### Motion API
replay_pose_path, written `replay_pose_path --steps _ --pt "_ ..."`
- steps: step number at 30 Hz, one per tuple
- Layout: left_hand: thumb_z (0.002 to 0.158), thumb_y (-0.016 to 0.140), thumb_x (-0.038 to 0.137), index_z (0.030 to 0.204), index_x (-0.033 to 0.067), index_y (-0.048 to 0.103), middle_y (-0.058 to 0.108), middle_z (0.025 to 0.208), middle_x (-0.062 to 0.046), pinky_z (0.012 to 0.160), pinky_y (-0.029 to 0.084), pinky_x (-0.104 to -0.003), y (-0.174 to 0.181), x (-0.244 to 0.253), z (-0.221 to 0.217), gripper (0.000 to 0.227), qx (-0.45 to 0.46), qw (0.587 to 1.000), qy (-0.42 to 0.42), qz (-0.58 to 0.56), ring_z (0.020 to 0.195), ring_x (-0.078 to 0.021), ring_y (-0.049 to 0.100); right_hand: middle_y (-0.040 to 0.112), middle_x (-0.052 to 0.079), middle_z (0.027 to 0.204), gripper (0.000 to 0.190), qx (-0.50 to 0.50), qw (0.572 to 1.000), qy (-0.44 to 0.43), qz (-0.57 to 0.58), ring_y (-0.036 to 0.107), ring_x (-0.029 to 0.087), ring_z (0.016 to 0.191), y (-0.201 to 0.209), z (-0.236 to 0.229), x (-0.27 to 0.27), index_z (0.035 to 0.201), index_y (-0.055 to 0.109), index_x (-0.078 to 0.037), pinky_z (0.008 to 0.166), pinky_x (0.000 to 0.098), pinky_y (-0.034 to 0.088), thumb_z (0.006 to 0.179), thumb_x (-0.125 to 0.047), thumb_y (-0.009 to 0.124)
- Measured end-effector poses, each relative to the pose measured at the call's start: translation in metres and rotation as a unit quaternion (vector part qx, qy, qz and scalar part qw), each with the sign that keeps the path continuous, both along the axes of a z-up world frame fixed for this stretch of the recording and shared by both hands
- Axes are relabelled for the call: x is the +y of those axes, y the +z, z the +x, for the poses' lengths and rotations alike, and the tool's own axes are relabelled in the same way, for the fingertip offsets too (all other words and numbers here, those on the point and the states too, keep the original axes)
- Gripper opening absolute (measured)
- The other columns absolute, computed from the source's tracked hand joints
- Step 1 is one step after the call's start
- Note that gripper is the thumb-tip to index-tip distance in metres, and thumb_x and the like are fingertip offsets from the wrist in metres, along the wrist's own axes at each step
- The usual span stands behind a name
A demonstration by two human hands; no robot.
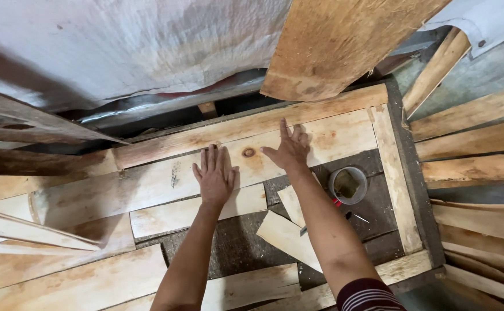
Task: The person is shown cutting and fitting thin wood strips to a wooden frame.
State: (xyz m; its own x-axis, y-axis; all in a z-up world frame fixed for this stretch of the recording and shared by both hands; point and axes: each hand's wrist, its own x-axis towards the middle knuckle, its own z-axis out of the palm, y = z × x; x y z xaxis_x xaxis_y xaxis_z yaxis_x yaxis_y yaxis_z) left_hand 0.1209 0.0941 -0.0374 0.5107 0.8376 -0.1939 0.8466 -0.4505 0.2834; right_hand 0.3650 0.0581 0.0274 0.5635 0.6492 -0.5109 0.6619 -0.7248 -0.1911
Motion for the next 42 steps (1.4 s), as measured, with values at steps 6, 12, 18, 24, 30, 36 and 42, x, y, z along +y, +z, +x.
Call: replay_pose_path --steps 6,12,18,24,30,36,42 --pt "0.1 0.054 0.038 0.164 0.0187 0.033 0.026 0.171 -0.009 0.127 0.007 -0.06 -0.025 -0.023 -0.039 0.07 -0.08 0.994 0.053 0.058 0.16 -0.0302 0.017 0.008 0.02 0.169 0.122 -0.004 1.0 0.0 -0.004 0.018 0.045 0.15 -0.003 -0.002 0.004 0.167 0.006 -0.034 0.113 0.0632 0.033 0.075 -0.073 0.076" --pt "0.087 0.063 0.07 0.148 0.0272 0.054 0.05 0.153 -0.002 0.131 0.02 -0.05 0.043 -0.054 -0.071 0.076 -0.087 0.987 0.051 -0.122 0.145 -0.0197 0.041 0.01 0.022 0.166 0.123 -0.021 0.999 0.007 -0.024 0.019 0.046 0.148 -0.006 -0.005 0.003 0.167 0.005 -0.034 0.111 0.0629 0.036 0.076 -0.075 0.076" --pt "0.078 0.061 0.08 0.151 0.0217 0.049 0.044 0.156 -0.011 0.125 0.008 -0.057 0.03 -0.078 -0.095 0.094 -0.066 0.995 -0.063 -0.042 0.15 -0.0284 0.029 0.01 0.021 0.165 0.125 -0.02 1.0 0.007 -0.002 0.022 0.045 0.146 -0.011 -0.005 0.001 0.167 0.004 -0.034 0.109 0.0596 0.039 0.074 -0.073 0.077" --pt "0.082 0.06 0.078 0.156 0.0214 0.042 0.038 0.159 -0.011 0.123 0.003 -0.058 0.01 -0.08 -0.097 0.094 -0.015 0.995 -0.086 -0.057 0.149 -0.0308 0.027 0.009 0.021 0.164 0.124 -0.03 0.999 0.014 0.014 0.02 0.047 0.145 -0.019 -0.003 -0.003 0.168 0.005 -0.033 0.11 0.0598 0.037 0.076 -0.072 0.078" --pt "0.082 0.06 0.077 0.157 0.0176 0.043 0.045 0.152 -0.011 0.126 0.004 -0.059 0.011 -0.079 -0.098 0.097 -0.042 0.994 -0.085 -0.05 0.145 -0.029 0.035 0.011 0.021 0.164 0.125 -0.039 0.999 0.017 0.008 0.022 0.047 0.143 -0.022 -0.004 -0.002 0.169 0.006 -0.032 0.111 0.0588 0.037 0.075 -0.073 0.078" --pt "0.075 0.056 0.09 0.154 0.0144 0.044 0.046 0.15 -0.013 0.125 0.006 -0.059 0.014 -0.078 -0.091 0.11 -0.063 0.994 -0.066 -0.059 0.144 -0.0302 0.035 0.012 0.02 0.164 0.125 -0.03 0.999 0.011 -0.003 0.025 0.045 0.14 -0.017 -0.005 0.003 0.168 0.005 -0.032 0.11 0.0576 0.038 0.074 -0.072 0.078" --pt "0.076 0.062 0.084 0.15 0.015 0.048 0.042 0.152 -0.013 0.123 0.006 -0.059 0.014 -0.083 -0.09 0.102 -0.083 0.995 -0.047 -0.035 0.147 -0.0312 0.031 0.012 0.019 0.164 0.123 -0.043 0.999 0.009 0.01 0.025 0.044 0.14 -0.02 -0.008 0.0 0.169 0.006 -0.03 0.114 0.0578 0.033 0.077 -0.071 0.077"
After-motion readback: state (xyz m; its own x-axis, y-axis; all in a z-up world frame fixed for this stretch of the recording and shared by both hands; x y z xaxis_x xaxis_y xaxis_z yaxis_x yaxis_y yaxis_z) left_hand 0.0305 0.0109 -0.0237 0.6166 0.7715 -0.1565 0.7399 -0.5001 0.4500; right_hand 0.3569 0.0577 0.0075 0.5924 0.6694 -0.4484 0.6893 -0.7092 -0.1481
